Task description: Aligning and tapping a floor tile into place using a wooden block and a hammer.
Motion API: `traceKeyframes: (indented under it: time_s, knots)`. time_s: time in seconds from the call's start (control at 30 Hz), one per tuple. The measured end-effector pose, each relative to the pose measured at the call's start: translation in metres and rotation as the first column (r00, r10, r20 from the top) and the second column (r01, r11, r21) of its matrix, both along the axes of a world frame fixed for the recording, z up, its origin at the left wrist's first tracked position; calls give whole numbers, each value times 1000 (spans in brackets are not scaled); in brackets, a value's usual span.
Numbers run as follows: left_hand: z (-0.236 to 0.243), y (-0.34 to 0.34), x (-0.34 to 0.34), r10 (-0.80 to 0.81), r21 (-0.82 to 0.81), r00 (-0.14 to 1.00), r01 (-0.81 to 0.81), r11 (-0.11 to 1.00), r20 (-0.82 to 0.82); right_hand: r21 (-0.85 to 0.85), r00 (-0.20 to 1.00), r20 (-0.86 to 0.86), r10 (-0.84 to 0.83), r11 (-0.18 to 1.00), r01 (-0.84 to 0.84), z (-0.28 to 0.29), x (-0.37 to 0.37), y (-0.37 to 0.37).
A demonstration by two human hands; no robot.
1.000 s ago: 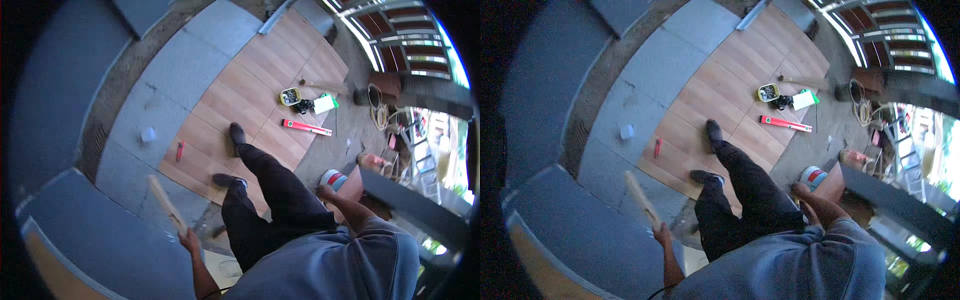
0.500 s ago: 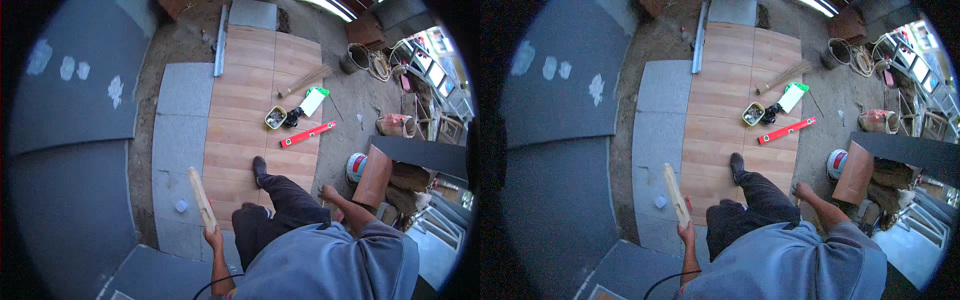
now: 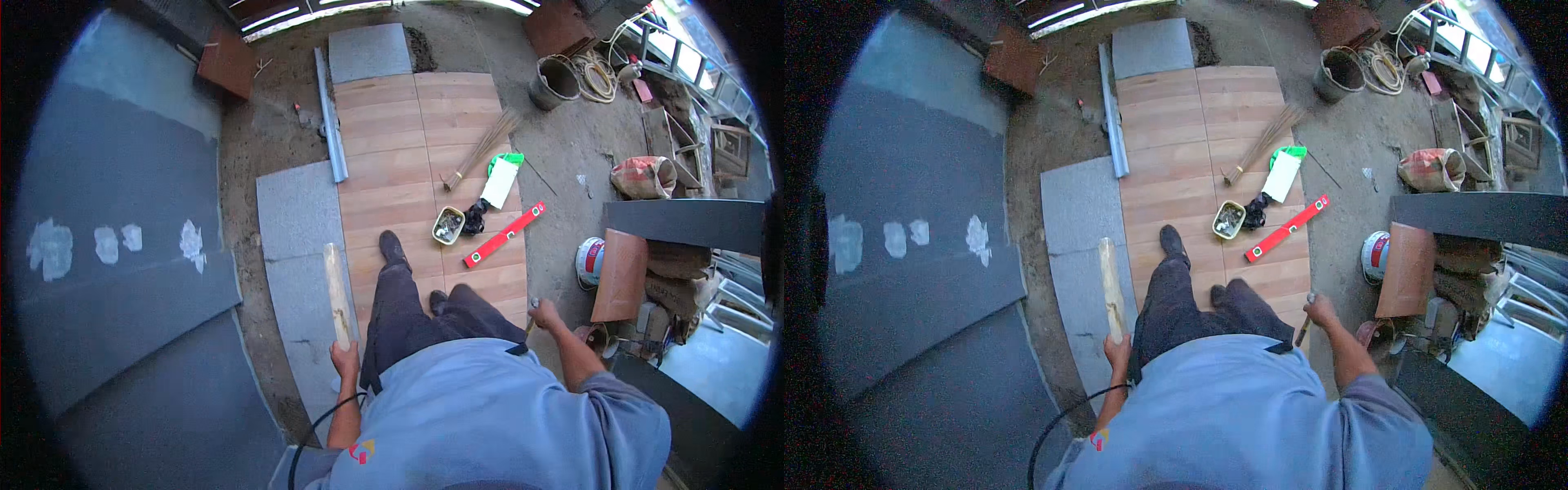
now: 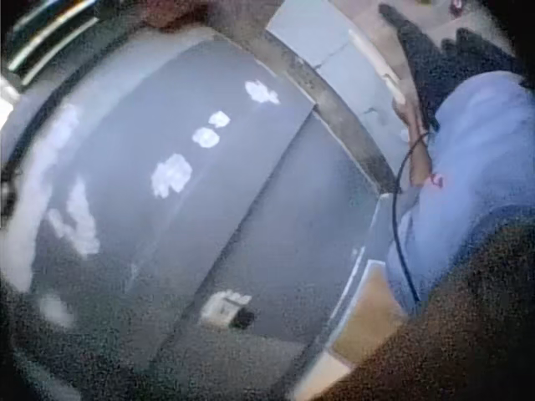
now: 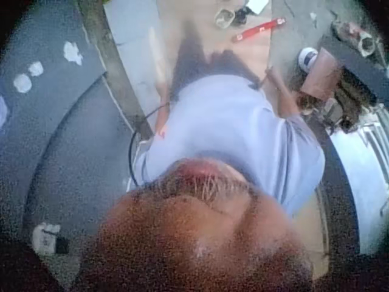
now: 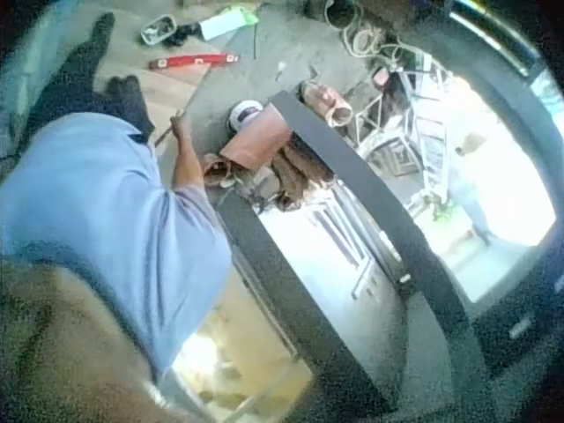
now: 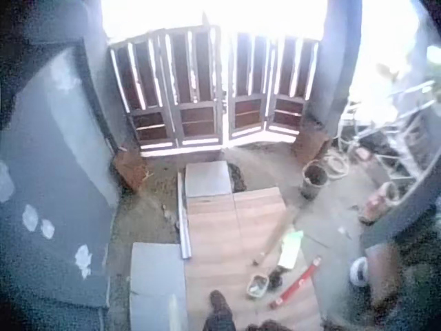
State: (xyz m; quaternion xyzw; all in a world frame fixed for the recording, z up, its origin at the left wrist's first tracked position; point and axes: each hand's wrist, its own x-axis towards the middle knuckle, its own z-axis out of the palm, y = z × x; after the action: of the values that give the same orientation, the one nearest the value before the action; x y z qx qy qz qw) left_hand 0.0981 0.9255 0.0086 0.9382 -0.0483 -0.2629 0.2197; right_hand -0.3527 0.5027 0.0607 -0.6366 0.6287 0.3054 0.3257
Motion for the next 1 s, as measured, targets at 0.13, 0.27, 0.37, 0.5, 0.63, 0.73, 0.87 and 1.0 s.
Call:
traceKeyframes:
  time_s: [0.13,0.27,0.37,0.5,0.63,0.73,0.87,1.0]
  knots:
    - [-10,-52,98,-106,82,993,110,991,-47,46,960,-3,-280,959,280,12,44,12]
    - [-12,-121,194,-192,68,981,192,979,-14,10,931,41,-362,932,361,-2,78,31]
    - [-14,-174,254,-224,3,974,224,975,-40,92,878,160,-451,893,441,-35,91,36]
    - [-15,-249,302,-234,-22,972,235,972,26,14,922,270,-277,959,284,-69,114,8]
    - [-11,-310,321,-277,15,957,277,961,88,79,934,81,-349,936,343,-54,157,-74]
    - [-9,-348,327,-263,27,962,262,965,68,40,937,36,-346,938,345,-40,195,-163]
    - [-5,-391,317,-244,77,969,241,967,35,-4,932,138,-336,941,339,-39,223,-282]
    - [-3,-437,307,-160,109,987,162,981,-21,-261,977,214,-24,962,81,-29,255,-408]
